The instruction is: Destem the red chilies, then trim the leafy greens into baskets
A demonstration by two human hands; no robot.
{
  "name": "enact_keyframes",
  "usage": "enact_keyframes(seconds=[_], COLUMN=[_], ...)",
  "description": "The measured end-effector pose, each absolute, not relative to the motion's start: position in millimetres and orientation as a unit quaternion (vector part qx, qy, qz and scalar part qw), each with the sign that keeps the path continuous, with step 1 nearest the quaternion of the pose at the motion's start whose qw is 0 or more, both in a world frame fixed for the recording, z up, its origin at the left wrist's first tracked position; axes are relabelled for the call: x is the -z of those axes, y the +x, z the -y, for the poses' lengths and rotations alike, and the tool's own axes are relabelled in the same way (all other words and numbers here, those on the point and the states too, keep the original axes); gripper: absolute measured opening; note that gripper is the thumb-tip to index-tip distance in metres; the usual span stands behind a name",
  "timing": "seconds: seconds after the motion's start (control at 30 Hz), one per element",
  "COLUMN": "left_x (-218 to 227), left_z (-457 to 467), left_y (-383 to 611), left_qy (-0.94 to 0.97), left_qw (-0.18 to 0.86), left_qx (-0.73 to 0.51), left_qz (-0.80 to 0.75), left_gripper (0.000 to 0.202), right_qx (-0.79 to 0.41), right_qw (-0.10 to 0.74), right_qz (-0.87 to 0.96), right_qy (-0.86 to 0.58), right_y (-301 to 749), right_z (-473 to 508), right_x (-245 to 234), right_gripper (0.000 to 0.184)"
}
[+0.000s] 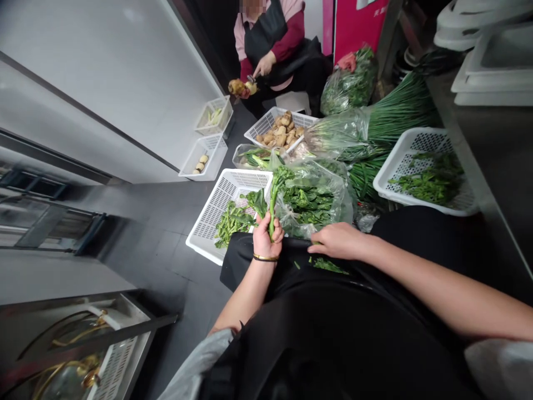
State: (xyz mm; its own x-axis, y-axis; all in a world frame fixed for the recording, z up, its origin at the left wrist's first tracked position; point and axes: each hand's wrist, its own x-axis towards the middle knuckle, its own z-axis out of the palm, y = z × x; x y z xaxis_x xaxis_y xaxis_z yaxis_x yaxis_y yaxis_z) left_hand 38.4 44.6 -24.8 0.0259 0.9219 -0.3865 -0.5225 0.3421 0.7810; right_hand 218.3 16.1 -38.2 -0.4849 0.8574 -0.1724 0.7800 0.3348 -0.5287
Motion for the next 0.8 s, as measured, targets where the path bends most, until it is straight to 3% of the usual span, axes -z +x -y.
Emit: enact_keyframes(seconds=[0.07,0.23,0.4,0.6,0.8], left_x=[31.1,44.6,39.8,26.6,28.6], left_z=[-39.1,-17.4,-13.2,-16.0,-13.6], left_y=[41.3,47.9,51.1,55.0,50.3], left_qy=[0.279,0.488,0.420,0.346,0.447], left_qw=[0.643,0.561,0.611,0.643,0.608], left_qx=[-0.549,-0.518,-0.535,-0.553,-0.517], left_qz=[-0.455,-0.423,-0.405,-0.401,-0.405], left_gripper=[0.041,0.031,0.033,0.035,0.032], right_qx=[-0.353,-0.590,-0.672,-0.650,-0.603], right_qw=[0.090,0.381,0.501,0.494,0.507], right_qz=[0.749,0.501,0.387,0.429,0.409], right_qy=[-0.553,-0.506,-0.384,-0.385,-0.460], right_y=[233.0,213.7,180.5,190.4,207.0], right_z=[-32.8,-70.4,-59.2,-40.8,-59.7], right_x=[36.4,8.9,15.7,21.3,1.6], right_gripper=[0.046,0.057,0.055,0.044,0.048])
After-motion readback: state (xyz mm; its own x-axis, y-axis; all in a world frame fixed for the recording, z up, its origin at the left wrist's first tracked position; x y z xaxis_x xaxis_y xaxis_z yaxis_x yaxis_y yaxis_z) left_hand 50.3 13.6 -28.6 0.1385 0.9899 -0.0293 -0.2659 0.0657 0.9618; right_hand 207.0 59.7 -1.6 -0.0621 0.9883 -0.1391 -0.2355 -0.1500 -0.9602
